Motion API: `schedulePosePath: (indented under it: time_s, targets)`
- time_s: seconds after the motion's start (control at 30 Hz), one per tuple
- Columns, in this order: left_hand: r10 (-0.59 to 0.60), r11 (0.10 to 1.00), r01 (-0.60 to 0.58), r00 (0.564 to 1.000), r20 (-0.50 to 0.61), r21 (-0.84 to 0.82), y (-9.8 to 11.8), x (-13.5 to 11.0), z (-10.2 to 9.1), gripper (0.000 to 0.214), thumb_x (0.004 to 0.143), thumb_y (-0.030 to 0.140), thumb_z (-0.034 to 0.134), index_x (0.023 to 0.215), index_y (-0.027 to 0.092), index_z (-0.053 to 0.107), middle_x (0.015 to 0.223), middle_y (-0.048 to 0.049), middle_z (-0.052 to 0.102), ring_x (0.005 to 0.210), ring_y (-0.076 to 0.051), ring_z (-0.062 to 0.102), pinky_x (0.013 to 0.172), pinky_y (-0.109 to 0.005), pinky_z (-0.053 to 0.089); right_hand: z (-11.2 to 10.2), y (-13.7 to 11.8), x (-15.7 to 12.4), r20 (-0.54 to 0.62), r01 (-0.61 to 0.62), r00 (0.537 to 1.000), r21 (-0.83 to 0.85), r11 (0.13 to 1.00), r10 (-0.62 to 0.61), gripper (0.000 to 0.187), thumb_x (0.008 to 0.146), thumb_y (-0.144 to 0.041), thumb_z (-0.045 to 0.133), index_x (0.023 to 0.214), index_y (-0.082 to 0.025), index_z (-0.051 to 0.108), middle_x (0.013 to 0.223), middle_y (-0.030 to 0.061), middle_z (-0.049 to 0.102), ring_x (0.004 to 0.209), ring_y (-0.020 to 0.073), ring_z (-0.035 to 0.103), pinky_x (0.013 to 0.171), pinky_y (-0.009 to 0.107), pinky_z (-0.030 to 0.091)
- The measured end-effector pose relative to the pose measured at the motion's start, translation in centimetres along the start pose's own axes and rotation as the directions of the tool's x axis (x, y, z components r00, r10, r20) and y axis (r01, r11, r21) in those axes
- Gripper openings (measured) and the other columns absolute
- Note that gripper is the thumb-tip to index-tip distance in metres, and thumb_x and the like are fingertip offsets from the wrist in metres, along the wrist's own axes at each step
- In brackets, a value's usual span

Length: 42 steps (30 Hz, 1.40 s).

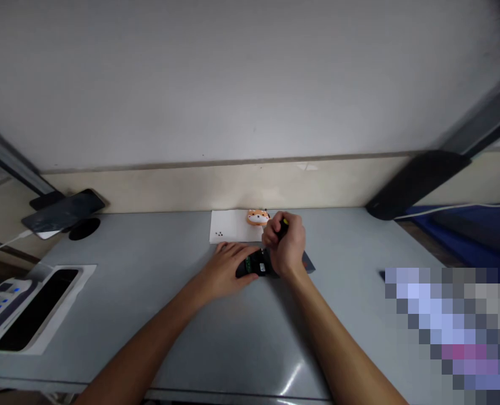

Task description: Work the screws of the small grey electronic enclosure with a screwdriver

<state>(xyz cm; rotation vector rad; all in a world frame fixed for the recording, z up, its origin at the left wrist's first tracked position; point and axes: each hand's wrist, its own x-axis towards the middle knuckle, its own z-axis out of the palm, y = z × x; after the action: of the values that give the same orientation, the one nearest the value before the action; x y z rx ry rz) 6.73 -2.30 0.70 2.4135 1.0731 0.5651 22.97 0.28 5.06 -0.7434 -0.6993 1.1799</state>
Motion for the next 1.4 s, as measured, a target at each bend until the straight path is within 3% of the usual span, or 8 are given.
schedulePosePath:
  time_s: [0.33, 0.5, 0.93, 1.4]
  targets:
    - [-0.010, 1.000, 0.009, 1.000, 0.014, 0.024, -0.3, -0.2, -1.0, 0.054, 0.091, 0.035, 0.074, 0.140, 0.035, 0.052, 0.142, -0.0005, 0.063, 0.132, -0.028, 0.056, 0.114, -0.047, 0.035, 0.4, -0.7, 0.0, 0.011, -0.138, 0.990, 0.123, 0.983, 0.137, 0.033, 0.084, -0.039, 0.051, 0.060, -0.023, 0.035, 0.047, -0.0087, 0.023, 0.041, 0.0075, 0.015, 0.039, 0.022, 0.016]
    - [0.018, 0.999, -0.018, 1.000, 0.002, 0.037, -0.5, -0.3, -0.7, 0.053, 0.091, 0.035, 0.075, 0.139, 0.034, 0.053, 0.142, 0.0000, 0.062, 0.131, -0.027, 0.056, 0.113, -0.045, 0.036, 0.6, -0.8, -0.2, -0.018, -0.110, 0.994, 0.095, 0.989, 0.112, 0.033, 0.085, -0.038, 0.050, 0.058, -0.023, 0.037, 0.047, -0.0084, 0.023, 0.041, 0.0072, 0.016, 0.039, 0.023, 0.015]
    - [0.017, 1.000, -0.017, 1.000, 0.017, 0.008, -0.6, -0.2, -0.7, 0.061, 0.089, 0.033, 0.076, 0.144, 0.035, 0.049, 0.143, -0.0004, 0.061, 0.132, -0.027, 0.054, 0.113, -0.046, 0.039, 0.1, 0.6, -0.7, 0.080, 0.044, 0.996, -0.088, 0.995, -0.037, 0.035, 0.089, -0.044, 0.052, 0.063, -0.025, 0.038, 0.049, -0.0070, 0.030, 0.040, 0.0089, 0.024, 0.039, 0.025, 0.023]
    - [0.016, 1.000, -0.016, 1.000, 0.007, -0.003, -0.8, -0.1, -0.8, 0.056, 0.088, 0.034, 0.077, 0.139, 0.033, 0.054, 0.138, -0.0016, 0.064, 0.129, -0.028, 0.055, 0.113, -0.046, 0.040, 0.5, 0.3, -0.8, 0.069, 0.009, 0.998, -0.086, 0.996, -0.003, 0.035, 0.089, -0.045, 0.050, 0.063, -0.026, 0.037, 0.047, -0.0076, 0.029, 0.040, 0.0092, 0.024, 0.038, 0.025, 0.023]
